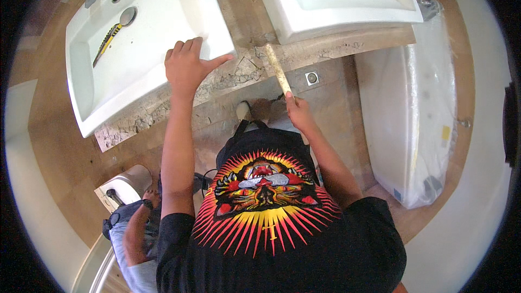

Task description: The person uses a hammer to repeatedly strike the underside of a bathroom vanity countertop between two sinks, attempting to loosen the fixture. Another person assists by holding the countertop and using a tool underneath. The task involves coordinated demolition work in a bathroom.

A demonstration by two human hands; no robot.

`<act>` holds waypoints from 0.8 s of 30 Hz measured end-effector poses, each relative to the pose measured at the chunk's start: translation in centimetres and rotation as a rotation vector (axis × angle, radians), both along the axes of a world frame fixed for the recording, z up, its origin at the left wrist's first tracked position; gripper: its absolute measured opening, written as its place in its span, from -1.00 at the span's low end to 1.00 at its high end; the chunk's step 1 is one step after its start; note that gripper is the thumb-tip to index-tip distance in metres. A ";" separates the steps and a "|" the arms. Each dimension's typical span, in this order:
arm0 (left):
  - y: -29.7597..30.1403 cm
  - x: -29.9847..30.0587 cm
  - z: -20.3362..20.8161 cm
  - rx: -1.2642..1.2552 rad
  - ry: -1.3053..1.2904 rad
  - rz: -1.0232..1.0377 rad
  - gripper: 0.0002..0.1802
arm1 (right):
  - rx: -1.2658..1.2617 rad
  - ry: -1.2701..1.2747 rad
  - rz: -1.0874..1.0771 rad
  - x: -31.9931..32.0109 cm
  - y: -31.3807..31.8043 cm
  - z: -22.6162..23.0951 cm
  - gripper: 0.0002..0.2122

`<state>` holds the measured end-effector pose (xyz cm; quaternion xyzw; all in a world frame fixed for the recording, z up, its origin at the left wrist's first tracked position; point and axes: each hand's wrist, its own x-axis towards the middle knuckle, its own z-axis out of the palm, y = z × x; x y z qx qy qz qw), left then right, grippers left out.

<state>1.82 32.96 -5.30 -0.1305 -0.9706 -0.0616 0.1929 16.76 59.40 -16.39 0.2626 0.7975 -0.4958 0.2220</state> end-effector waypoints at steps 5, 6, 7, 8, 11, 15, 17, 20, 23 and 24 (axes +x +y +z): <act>0.0 -0.2 -0.2 -0.004 -0.026 -0.007 -0.22 | 0.072 0.041 0.132 0.4 3.8 0.8 -0.41; -0.2 -0.2 -0.4 -0.003 -0.052 -0.002 -0.22 | 0.088 0.065 0.175 0.2 4.5 1.4 -0.41; -0.2 -0.1 -0.7 -0.002 -0.079 0.005 -0.22 | 0.076 0.044 0.202 0.1 5.2 1.4 -0.40; 0.0 0.0 -0.7 -0.005 -0.103 0.033 -0.20 | 0.060 0.027 0.228 0.0 5.6 1.4 -0.40; 1.3 1.3 -1.0 -0.046 -0.125 0.145 -0.14 | -0.006 -0.022 0.312 -1.2 7.3 0.6 -0.39; 4.9 4.1 -2.5 -0.101 -0.087 0.346 -0.08 | -0.069 -0.033 0.414 -2.9 9.3 -0.1 -0.39; 8.0 5.3 -2.2 -0.033 -0.132 0.410 -0.08 | -0.081 -0.040 0.418 -3.1 10.1 -1.9 -0.39; 11.8 8.2 -3.4 0.210 -0.144 0.392 -0.17 | -0.091 -0.030 0.460 -5.2 9.9 -1.3 -0.40; 13.5 11.9 -5.8 0.292 -0.291 0.394 -0.27 | -0.086 0.069 0.512 -7.0 9.2 0.1 -0.40; 13.7 12.8 -6.9 0.322 -0.325 0.378 -0.30 | -0.077 0.122 0.522 -7.4 9.0 0.1 -0.40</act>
